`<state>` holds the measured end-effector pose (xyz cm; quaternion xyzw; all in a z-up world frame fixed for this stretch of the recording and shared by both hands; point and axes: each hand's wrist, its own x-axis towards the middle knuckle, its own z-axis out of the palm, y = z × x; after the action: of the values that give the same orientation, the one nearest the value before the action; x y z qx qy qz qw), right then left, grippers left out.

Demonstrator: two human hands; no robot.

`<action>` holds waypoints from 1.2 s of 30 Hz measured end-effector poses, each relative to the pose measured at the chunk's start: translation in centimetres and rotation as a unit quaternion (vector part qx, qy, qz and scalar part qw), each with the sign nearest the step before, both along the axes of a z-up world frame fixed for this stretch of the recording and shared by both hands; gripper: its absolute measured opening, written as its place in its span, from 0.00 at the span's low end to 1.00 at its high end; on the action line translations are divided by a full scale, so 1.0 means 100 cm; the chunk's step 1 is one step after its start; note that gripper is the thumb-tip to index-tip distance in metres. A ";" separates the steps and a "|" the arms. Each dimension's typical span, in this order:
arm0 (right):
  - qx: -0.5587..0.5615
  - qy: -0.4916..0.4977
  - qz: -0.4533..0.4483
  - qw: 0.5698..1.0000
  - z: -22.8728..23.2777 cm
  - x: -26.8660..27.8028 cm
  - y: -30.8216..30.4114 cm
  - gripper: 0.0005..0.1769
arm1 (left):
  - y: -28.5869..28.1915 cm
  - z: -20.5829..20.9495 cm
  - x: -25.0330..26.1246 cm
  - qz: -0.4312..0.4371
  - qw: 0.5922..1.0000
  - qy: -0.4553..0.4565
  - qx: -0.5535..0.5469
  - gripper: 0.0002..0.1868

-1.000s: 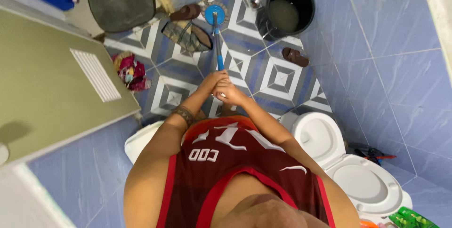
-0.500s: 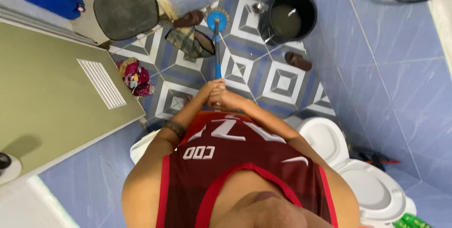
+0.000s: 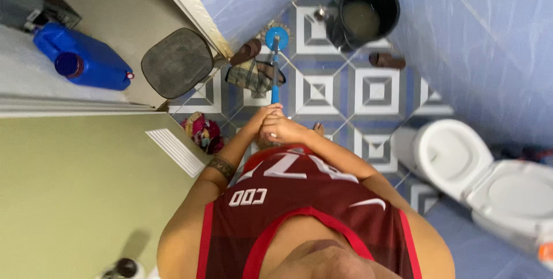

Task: The person mops the tiled floor of a bathroom using a spin mop, periodically rinsing the mop head in a black bucket of water.

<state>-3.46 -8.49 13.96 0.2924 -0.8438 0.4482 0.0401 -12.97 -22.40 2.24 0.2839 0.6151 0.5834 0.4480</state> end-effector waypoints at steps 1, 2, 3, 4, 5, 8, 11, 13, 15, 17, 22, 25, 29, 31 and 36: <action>0.001 -0.009 0.006 1.000 0.006 0.004 -0.007 0.04 | -0.013 0.001 0.000 -0.029 0.997 0.064 0.010 0.08; 0.003 -0.017 0.012 1.000 0.010 0.007 -0.014 0.06 | -0.023 0.002 0.000 -0.047 0.994 0.092 0.018 0.08; 0.010 -0.003 0.002 1.000 0.011 -0.001 -0.015 0.05 | -0.020 0.002 -0.011 -0.049 0.996 0.075 0.024 0.08; 0.018 0.010 -0.009 1.000 0.010 -0.009 -0.017 0.05 | -0.018 0.002 -0.021 -0.049 0.997 0.056 0.031 0.08; 0.025 0.019 -0.018 0.999 0.007 -0.012 -0.017 0.04 | -0.013 0.002 -0.023 -0.035 0.999 0.009 0.025 0.08; 0.046 -0.014 -0.101 0.994 -0.013 -0.034 -0.008 0.04 | 0.019 -0.005 -0.073 -0.187 0.936 0.273 0.124 0.13; 0.097 -0.011 -0.170 0.981 -0.027 -0.053 -0.009 0.06 | 0.043 -0.010 -0.097 -0.216 0.858 0.441 0.151 0.05; 0.065 0.012 -0.188 0.980 -0.037 -0.072 -0.005 0.06 | 0.051 -0.013 -0.115 -0.218 0.898 0.369 0.102 0.04; 0.047 0.030 -0.192 0.980 -0.046 -0.088 0.004 0.07 | 0.060 -0.015 -0.134 -0.217 0.903 0.357 0.100 0.04; 0.039 0.039 -0.183 0.982 -0.057 -0.098 0.009 0.10 | 0.061 -0.014 -0.148 -0.217 0.877 0.404 0.143 0.04; 0.054 -0.031 -0.091 0.994 -0.094 -0.123 0.009 0.09 | 0.052 -0.012 -0.157 -0.194 0.941 0.275 0.022 0.01; 0.066 -0.017 -0.068 0.995 -0.103 -0.134 0.001 0.08 | 0.049 -0.014 -0.171 -0.208 0.887 0.396 0.115 0.05; 0.099 0.019 -0.125 0.987 -0.123 -0.170 0.007 0.10 | 0.082 -0.022 -0.209 -0.158 0.957 0.148 -0.191 0.02; 0.070 0.003 -0.161 0.984 -0.135 -0.191 0.027 0.11 | 0.103 -0.028 -0.239 -0.187 0.955 0.208 -0.099 0.03; 0.085 0.008 -0.255 0.963 -0.140 -0.242 0.083 0.09 | 0.142 -0.032 -0.298 -0.243 0.934 0.261 0.011 0.07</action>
<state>-27.66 -0.18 -0.08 0.0733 -0.9250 0.3476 0.1349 -42.81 -8.24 -0.91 0.5718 0.6161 0.3687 0.3969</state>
